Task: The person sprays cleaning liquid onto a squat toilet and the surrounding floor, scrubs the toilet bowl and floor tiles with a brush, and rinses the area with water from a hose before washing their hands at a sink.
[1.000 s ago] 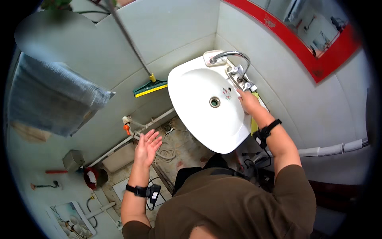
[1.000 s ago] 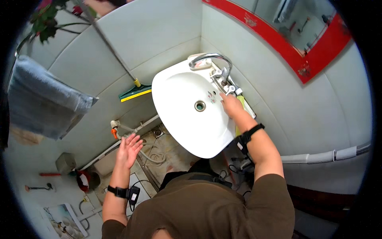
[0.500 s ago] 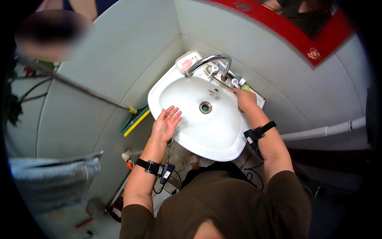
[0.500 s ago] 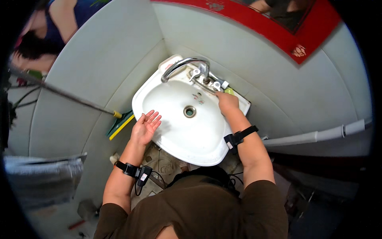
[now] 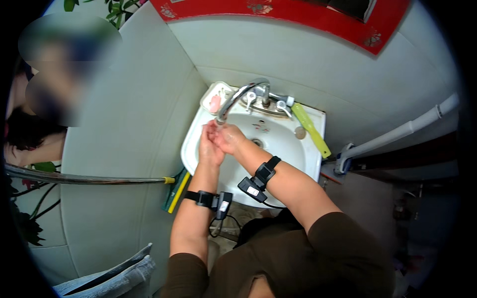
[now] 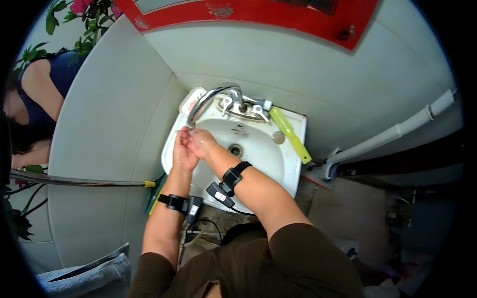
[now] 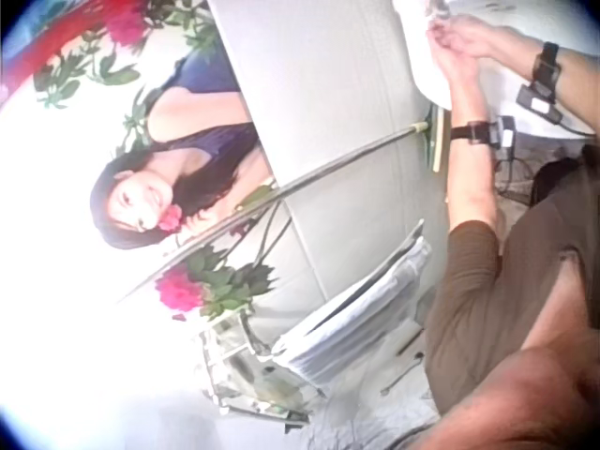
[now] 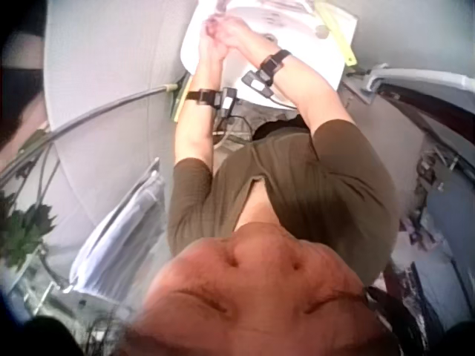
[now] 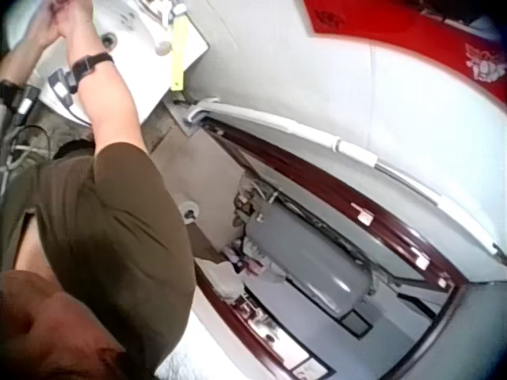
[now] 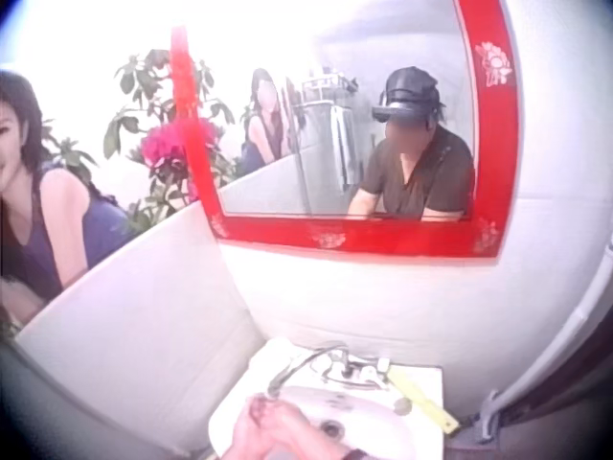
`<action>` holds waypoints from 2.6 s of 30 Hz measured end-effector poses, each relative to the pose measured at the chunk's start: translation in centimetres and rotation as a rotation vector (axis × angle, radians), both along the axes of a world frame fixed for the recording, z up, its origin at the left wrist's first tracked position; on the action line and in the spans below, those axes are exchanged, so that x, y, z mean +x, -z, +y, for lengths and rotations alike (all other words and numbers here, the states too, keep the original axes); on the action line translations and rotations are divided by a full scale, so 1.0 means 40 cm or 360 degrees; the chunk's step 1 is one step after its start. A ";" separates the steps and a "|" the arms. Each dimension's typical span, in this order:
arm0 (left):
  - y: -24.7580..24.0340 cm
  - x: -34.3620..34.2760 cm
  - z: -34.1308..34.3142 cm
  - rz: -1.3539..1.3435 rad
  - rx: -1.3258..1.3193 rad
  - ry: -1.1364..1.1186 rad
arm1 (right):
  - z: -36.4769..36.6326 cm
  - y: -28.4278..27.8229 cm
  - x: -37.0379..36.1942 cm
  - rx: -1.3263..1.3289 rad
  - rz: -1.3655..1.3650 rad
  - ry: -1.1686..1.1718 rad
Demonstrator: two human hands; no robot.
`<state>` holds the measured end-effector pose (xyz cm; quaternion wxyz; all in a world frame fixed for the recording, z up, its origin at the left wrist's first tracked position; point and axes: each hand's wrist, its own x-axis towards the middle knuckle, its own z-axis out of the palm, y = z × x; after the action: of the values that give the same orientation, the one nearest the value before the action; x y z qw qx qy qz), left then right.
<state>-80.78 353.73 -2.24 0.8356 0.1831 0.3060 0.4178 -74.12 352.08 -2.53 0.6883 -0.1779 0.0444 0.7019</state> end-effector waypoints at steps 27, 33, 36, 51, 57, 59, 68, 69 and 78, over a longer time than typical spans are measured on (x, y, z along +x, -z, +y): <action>-0.003 0.040 0.052 0.1997 0.1513 0.0653 | 0.004 0.122 -0.020 -0.0391 -0.0734 0.0009; 0.039 0.038 -0.052 0.1469 0.1479 0.0220 | -0.004 0.035 0.048 -0.0493 -0.1542 -0.0320; 0.066 0.035 -0.076 0.1536 0.1612 0.0098 | -0.014 -0.005 0.057 -0.0560 -0.2044 -0.0422; 0.106 0.009 0.030 -0.0294 -0.0267 0.0468 | 0.016 -0.022 -0.017 -0.0193 -0.1614 -0.0009; 0.031 0.062 -0.044 -0.0211 -0.0290 0.0394 | -0.117 -0.076 0.121 0.0183 -0.3418 -0.0312; 0.023 0.055 -0.036 -0.0262 -0.0427 0.0412 | -0.208 -0.032 0.210 0.0186 -0.3610 0.0116; 0.030 0.022 -0.021 -0.0013 -0.0474 0.0337 | -0.517 0.019 0.441 -0.1407 -0.3532 -0.0364; 0.041 0.025 -0.018 -0.0059 -0.0478 0.0323 | -0.512 0.016 0.448 -0.1454 -0.3416 -0.0444; -0.033 0.048 -0.032 -0.0008 -0.0331 0.0202 | -0.524 0.065 0.497 -0.1068 -0.4477 -0.0248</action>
<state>-78.86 352.44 -0.91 0.8756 0.1134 0.3335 0.3306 -54.22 331.13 -5.12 0.0485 -0.8590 -0.5062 -0.0590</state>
